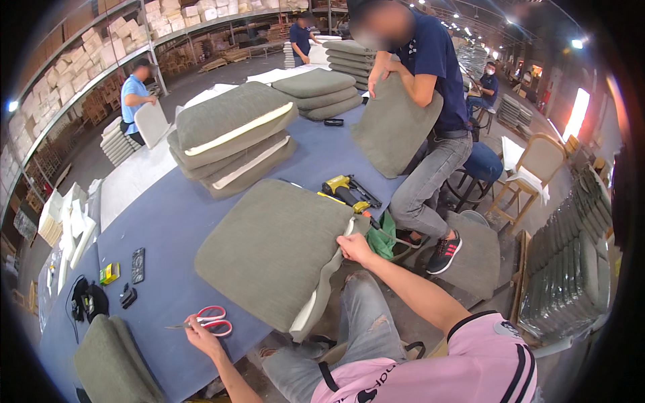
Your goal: The person staples fabric onto cushion frames using a staple gun, trims excess fabric with scissors, and stacks finished cushions. They handle multiple cushions one at a time, folding fabric edges and securing them before moving to the next unit.
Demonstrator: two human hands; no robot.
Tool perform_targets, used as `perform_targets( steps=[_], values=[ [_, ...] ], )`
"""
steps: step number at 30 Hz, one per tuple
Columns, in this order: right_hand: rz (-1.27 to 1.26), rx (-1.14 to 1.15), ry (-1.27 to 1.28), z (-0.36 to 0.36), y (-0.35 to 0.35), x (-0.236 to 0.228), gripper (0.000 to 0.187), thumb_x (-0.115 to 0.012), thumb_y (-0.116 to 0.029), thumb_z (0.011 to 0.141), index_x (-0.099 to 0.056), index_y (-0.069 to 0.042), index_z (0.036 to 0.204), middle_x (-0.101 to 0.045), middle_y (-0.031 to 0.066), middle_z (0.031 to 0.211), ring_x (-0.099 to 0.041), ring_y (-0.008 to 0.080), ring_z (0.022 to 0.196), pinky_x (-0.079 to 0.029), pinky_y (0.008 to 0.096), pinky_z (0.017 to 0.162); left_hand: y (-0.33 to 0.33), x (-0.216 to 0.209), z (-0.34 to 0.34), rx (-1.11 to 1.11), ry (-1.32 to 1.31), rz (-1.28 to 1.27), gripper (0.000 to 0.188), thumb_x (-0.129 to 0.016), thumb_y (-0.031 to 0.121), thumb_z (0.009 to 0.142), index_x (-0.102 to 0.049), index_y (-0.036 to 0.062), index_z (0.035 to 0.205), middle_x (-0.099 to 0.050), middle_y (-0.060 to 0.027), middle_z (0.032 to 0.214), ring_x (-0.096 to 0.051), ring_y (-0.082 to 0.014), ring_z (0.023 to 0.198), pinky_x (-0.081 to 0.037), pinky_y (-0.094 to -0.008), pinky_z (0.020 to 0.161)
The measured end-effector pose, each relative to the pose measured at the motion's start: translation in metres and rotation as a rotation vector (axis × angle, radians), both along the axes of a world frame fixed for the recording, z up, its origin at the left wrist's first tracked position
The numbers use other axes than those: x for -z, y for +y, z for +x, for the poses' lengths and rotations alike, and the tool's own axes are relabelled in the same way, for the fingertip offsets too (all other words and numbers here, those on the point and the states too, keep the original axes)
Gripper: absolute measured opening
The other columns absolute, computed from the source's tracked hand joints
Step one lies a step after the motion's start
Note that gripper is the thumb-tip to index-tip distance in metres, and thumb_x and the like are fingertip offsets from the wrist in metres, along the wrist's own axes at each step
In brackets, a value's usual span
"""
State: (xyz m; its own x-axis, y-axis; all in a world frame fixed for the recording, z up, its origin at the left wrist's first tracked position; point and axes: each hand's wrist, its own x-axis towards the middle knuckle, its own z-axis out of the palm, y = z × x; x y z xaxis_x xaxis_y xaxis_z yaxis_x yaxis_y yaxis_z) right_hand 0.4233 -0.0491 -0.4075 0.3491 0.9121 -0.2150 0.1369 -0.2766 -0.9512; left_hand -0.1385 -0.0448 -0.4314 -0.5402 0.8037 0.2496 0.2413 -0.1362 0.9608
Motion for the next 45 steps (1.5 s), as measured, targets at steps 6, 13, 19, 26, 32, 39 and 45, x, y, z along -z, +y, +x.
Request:
perform_targets(
  steps=[6, 13, 19, 26, 32, 39, 45],
  values=[
    [0.177, -0.142, -0.027, -0.118, -0.173, 0.047, 0.030, -0.073, -0.032, 0.111, -0.079, -0.004, 0.104, -0.078, 0.0044, 0.088, -0.070, 0.0135, 0.077, -0.057, 0.0362, 0.071, -0.091, -0.001, 0.059, 0.285, -0.275, -0.054, 0.021, -0.058, 0.020, 0.119, -0.072, 0.0043, 0.122, -0.067, 0.0028, 0.101, -0.058, -0.0049, 0.083, -0.046, -0.0244, 0.068],
    [0.206, -0.536, -0.103, -0.231, -0.271, 0.025, 0.040, -0.083, -0.020, 0.094, -0.068, -0.004, 0.127, -0.072, 0.0147, 0.108, -0.073, 0.0293, 0.093, -0.060, 0.0413, 0.085, -0.240, -0.025, 0.179, 0.491, 0.018, -0.336, 0.015, -0.073, 0.011, 0.105, -0.077, 0.0034, 0.118, -0.080, -0.0040, 0.103, -0.074, -0.0139, 0.096, -0.061, -0.0311, 0.078],
    [0.156, -0.536, -0.039, -0.188, -0.262, -0.015, 0.048, -0.090, -0.020, 0.088, -0.064, -0.005, 0.124, -0.075, 0.0096, 0.101, -0.076, 0.0250, 0.091, -0.060, 0.0391, 0.080, -0.229, -0.052, 0.190, 0.804, -0.136, -0.395, 0.026, -0.066, 0.015, 0.112, -0.070, 0.0029, 0.135, -0.071, -0.0014, 0.095, -0.064, -0.0084, 0.087, -0.054, -0.0299, 0.079],
    [0.073, -0.562, 0.116, -0.137, -0.254, -0.025, 0.038, -0.087, -0.011, 0.092, -0.072, -0.006, 0.126, -0.075, -0.0002, 0.086, -0.068, 0.0097, 0.075, -0.055, 0.0275, 0.071, -0.229, -0.024, 0.195, 0.618, -0.453, -0.417, 0.055, -0.058, 0.031, 0.118, -0.041, 0.0096, 0.166, -0.058, 0.0044, 0.101, -0.046, -0.0039, 0.083, -0.039, -0.0232, 0.071],
    [-0.287, -0.592, 0.120, -0.091, -0.273, -0.010, 0.029, -0.092, -0.013, 0.095, -0.067, -0.007, 0.108, -0.066, -0.0053, 0.087, -0.065, 0.0062, 0.079, -0.052, 0.0260, 0.069, -0.184, -0.024, 0.193, 0.765, -0.136, -0.565, 0.050, -0.072, 0.032, 0.113, -0.060, 0.0017, 0.151, -0.071, -0.0023, 0.108, -0.060, -0.0075, 0.102, -0.051, -0.0278, 0.088],
    [-0.436, -0.820, 0.095, -0.073, -0.271, -0.017, 0.072, -0.056, -0.075, 0.110, -0.068, -0.005, 0.102, -0.073, 0.0081, 0.086, -0.072, 0.0195, 0.078, -0.052, 0.0376, 0.068, -0.194, -0.025, 0.197, 0.813, -0.194, -0.703, 0.037, -0.070, 0.035, 0.116, -0.077, -0.0010, 0.115, -0.070, 0.0047, 0.090, -0.058, -0.0060, 0.084, -0.049, -0.0282, 0.075],
    [-0.204, -1.040, -0.177, -0.088, -0.241, -0.028, 0.085, -0.040, -0.087, 0.109, -0.064, -0.006, 0.114, -0.074, 0.0142, 0.094, -0.074, 0.0314, 0.088, -0.055, 0.0447, 0.080, -0.206, -0.043, 0.213, 0.716, -0.200, -0.561, 0.034, -0.067, 0.033, 0.117, -0.071, 0.0019, 0.104, -0.059, 0.0080, 0.084, -0.051, -0.0035, 0.081, -0.044, -0.0269, 0.070]
  ],
)
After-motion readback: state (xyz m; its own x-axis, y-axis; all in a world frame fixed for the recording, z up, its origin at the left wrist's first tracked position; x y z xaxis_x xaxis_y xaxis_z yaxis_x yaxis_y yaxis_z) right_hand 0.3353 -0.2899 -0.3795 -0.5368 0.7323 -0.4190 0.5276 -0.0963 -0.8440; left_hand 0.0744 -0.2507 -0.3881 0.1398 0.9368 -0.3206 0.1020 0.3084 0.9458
